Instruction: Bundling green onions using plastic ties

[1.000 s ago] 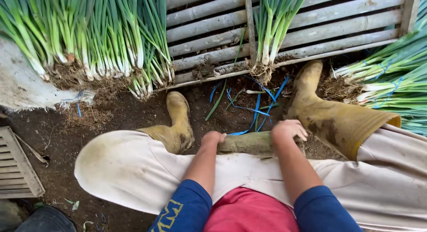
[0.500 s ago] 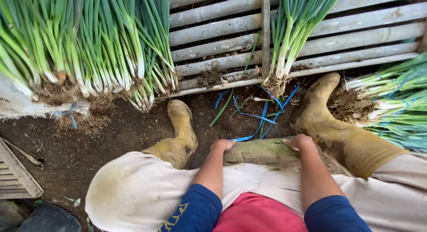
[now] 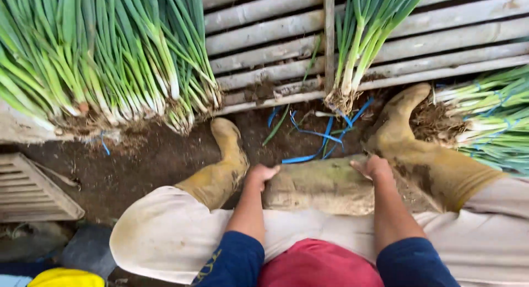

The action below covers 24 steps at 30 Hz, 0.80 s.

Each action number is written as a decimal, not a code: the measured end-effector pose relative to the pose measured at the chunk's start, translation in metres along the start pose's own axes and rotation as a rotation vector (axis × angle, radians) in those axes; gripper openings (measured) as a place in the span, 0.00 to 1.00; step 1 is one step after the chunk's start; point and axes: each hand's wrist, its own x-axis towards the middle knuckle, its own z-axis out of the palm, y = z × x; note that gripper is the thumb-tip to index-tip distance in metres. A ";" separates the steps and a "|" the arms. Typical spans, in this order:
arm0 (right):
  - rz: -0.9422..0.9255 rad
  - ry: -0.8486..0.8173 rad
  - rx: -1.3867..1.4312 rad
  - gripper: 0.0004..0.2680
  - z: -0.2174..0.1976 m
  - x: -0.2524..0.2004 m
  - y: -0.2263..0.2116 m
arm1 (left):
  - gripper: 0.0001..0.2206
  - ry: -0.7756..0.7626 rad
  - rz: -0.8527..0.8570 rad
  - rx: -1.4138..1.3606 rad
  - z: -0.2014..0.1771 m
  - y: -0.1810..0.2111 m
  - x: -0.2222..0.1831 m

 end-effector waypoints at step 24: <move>0.049 -0.366 0.918 0.39 -0.026 -0.095 -0.035 | 0.48 0.164 0.030 -0.252 0.016 -0.060 0.085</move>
